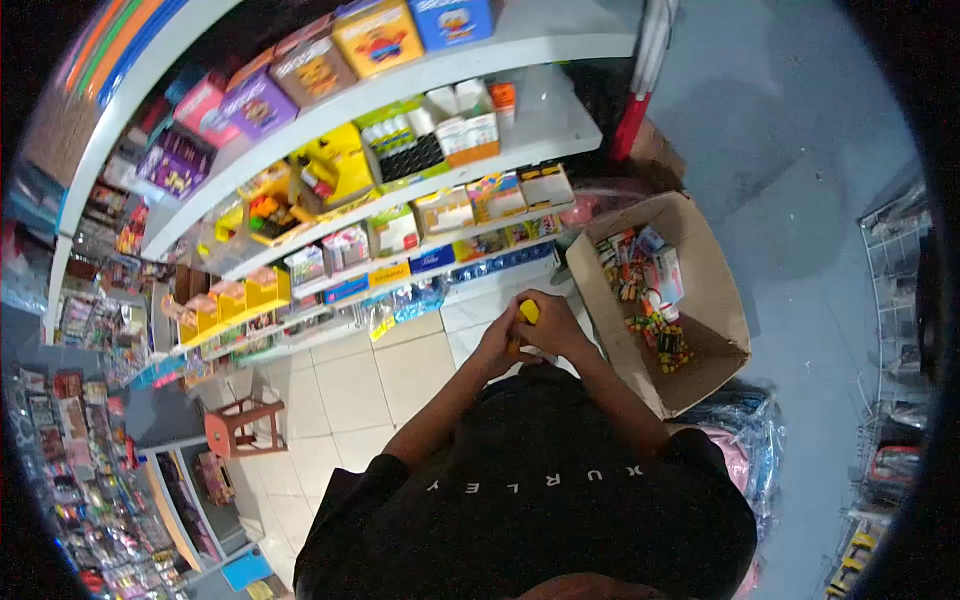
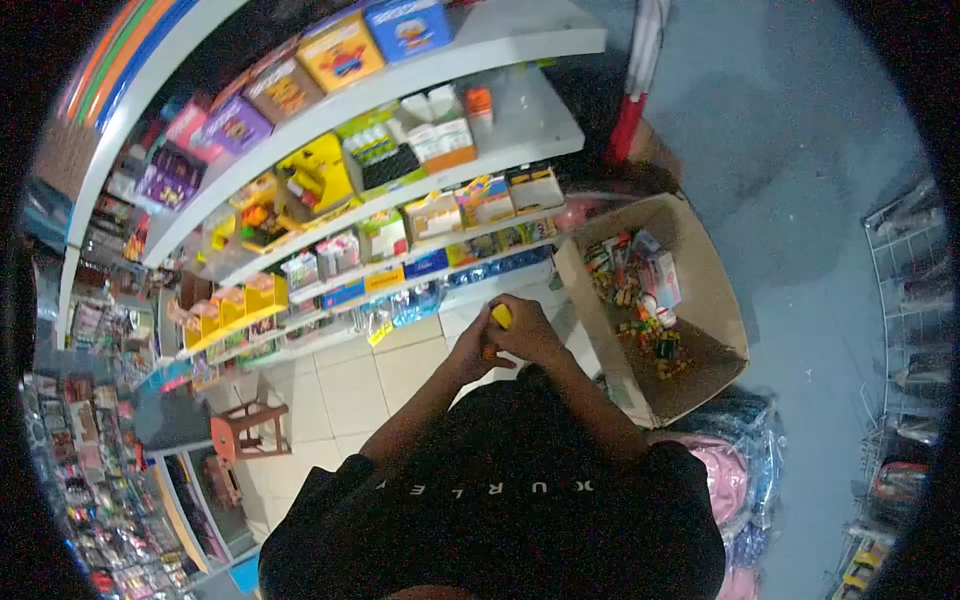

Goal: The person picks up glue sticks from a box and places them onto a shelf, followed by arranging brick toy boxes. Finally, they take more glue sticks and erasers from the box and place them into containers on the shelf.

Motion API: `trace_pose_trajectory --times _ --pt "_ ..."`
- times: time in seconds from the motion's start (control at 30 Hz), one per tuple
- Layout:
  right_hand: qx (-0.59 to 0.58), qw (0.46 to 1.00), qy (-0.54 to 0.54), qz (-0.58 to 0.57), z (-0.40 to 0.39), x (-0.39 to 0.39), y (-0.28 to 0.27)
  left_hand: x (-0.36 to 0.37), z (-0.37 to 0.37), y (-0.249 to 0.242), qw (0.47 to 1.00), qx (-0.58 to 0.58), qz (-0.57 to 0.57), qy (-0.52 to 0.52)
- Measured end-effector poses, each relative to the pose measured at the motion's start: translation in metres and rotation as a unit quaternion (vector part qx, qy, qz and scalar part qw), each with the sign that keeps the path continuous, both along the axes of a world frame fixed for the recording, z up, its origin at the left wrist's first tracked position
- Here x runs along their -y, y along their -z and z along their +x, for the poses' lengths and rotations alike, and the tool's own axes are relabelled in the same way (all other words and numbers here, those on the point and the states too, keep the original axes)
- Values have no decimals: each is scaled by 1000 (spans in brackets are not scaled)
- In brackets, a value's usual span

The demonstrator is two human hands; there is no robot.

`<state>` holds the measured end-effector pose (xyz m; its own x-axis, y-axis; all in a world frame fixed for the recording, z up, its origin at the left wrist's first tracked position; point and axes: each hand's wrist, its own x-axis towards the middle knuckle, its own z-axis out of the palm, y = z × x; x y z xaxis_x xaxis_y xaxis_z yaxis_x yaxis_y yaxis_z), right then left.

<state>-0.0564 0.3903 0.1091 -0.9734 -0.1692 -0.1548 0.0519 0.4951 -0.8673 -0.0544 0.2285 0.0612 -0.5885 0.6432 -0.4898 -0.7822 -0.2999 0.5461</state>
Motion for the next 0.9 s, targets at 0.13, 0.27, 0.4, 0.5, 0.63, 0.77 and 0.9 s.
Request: trace_pose_trajectory --times 0.13,0.27,0.4,0.5,0.63,0.77,0.9 --pt "18 997 -70 17 14 36 10 37 27 -10 990 -86 -104 -35" --pt "24 994 -102 30 25 64 5 66 51 16 989 -51 -76 -113" --pt "16 996 -41 -83 25 86 10 100 53 -1 983 -19 -15 -184" --pt "83 982 16 -166 28 103 -16 126 56 5 973 -3 21 -230" --pt "104 966 35 -233 32 121 -17 157 66 -6 965 -7 32 -259" --pt "80 961 74 -252 38 146 -11 169 80 -27 955 -65 -9 -289" --pt "91 959 47 -266 46 167 -5 184 84 -20 935 -141 -25 -325"
